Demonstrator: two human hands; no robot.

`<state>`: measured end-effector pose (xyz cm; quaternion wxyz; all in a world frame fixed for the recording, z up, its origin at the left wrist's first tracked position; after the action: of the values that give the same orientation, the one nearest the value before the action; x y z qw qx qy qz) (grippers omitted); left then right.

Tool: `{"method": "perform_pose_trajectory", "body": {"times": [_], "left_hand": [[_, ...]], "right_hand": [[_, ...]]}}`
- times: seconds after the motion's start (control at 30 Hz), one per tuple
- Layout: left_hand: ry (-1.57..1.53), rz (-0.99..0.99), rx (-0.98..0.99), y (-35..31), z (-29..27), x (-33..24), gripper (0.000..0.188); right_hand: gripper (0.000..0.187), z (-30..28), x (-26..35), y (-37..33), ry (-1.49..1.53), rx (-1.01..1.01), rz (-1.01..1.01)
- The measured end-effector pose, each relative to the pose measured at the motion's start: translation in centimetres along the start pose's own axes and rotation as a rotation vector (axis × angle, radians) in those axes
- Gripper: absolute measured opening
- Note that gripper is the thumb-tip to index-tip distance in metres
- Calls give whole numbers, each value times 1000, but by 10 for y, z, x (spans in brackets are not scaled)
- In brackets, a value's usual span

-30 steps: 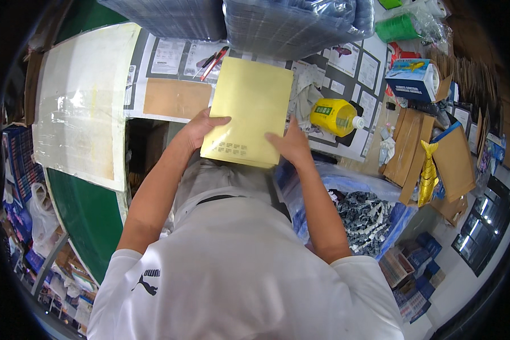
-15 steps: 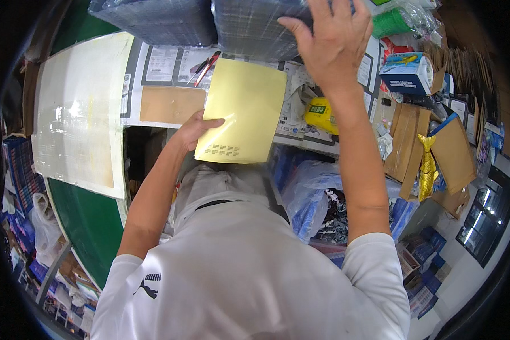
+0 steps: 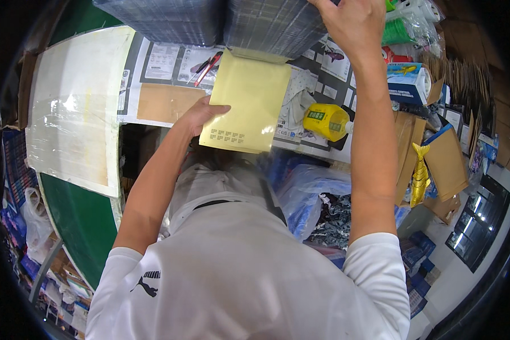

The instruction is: The person sorts small plastic parts from a bin, then assembles two white shark-shaped items by attaching red fins and wiping them with a cloth. The finished items are placed on a workbench.

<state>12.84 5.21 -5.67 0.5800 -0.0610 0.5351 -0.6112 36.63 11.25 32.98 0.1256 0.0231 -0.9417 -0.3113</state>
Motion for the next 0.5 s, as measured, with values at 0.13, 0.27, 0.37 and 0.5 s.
{"method": "perform_pose_trajectory", "body": {"times": [0.13, 0.27, 0.37, 0.5], "left_hand": [[47, 11, -9, 7, -6, -6, 39], [66, 18, -49, 9, -14, -7, 38], [156, 68, -114, 13, -13, -9, 39], [398, 194, -229, 9, -9, -23, 41]], "right_hand": [[48, -4, 11, -14, -160, -54, -119], [54, -1, 25, -37, -121, -10, -113], [57, -2, 41, -55, -108, -63, -137], [59, -22, 33, -77, 46, -197, -128]]}}
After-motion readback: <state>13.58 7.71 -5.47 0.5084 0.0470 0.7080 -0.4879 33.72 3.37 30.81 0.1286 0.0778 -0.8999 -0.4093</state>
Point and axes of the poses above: each hand's wrist, its own y-axis towards the middle knuckle, its own z-axis out of the palm, x = y × z, the point moved 9 cm from there along y, towards the middle knuckle, and after that the axes turned 11 degrees about y, right-handed, at the moved point
